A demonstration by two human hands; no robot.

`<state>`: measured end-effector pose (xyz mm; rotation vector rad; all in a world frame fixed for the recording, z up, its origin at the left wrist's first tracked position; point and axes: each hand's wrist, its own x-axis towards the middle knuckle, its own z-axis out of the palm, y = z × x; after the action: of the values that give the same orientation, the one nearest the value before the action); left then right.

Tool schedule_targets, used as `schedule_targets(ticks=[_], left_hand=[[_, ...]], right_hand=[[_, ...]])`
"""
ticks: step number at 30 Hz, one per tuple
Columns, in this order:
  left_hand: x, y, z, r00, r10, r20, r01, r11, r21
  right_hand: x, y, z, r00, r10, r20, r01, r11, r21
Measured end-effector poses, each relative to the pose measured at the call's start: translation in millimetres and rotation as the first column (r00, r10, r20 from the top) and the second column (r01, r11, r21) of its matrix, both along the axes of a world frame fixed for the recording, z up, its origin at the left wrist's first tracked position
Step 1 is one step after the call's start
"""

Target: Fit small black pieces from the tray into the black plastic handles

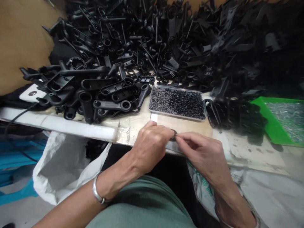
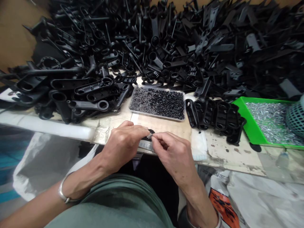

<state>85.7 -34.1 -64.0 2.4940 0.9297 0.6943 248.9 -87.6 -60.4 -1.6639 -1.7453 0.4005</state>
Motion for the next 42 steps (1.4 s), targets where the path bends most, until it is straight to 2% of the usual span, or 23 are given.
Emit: schedule_targets(ticks=[7, 12, 16, 20, 27, 33, 42], left_hand=[[1, -2, -3.6, 1.0, 0.021, 0.003, -0.021, 1.0, 0.02], [-7, -4, 5.7, 0.998, 0.006, -0.07, -0.008, 0.999, -0.037], [-21, -9, 11.2, 1.0, 0.018, -0.021, -0.019, 0.998, -0.051], [-27, -13, 3.9, 0.994, 0.098, 0.055, -0.095, 0.994, -0.048], [-20, -16, -2.9, 0.984, 0.115, 0.137, -0.114, 0.993, -0.017], [-22, -14, -5.6, 0.984, 0.119, 0.132, -0.118, 0.993, -0.019], [-21, -12, -9.8, 0.979, 0.104, 0.173, -0.102, 0.995, -0.022]], right_hand=[[1, 0, -2.0, 1.0, -0.008, -0.012, 0.008, 1.0, 0.006], [0, 0, -4.1, 1.0, -0.016, -0.012, 0.016, 1.0, -0.009], [1, -1, -4.5, 0.999, -0.025, -0.033, 0.024, 0.999, -0.025], [2, -4, -1.1, 0.997, -0.061, -0.043, 0.059, 0.997, -0.042], [-1, -12, 9.1, 0.993, -0.013, 0.116, 0.005, 0.998, 0.07], [-9, -12, 4.5, 0.981, 0.038, 0.191, -0.061, 0.991, 0.12], [-18, -12, 6.2, 0.947, 0.029, 0.319, -0.087, 0.982, 0.17]])
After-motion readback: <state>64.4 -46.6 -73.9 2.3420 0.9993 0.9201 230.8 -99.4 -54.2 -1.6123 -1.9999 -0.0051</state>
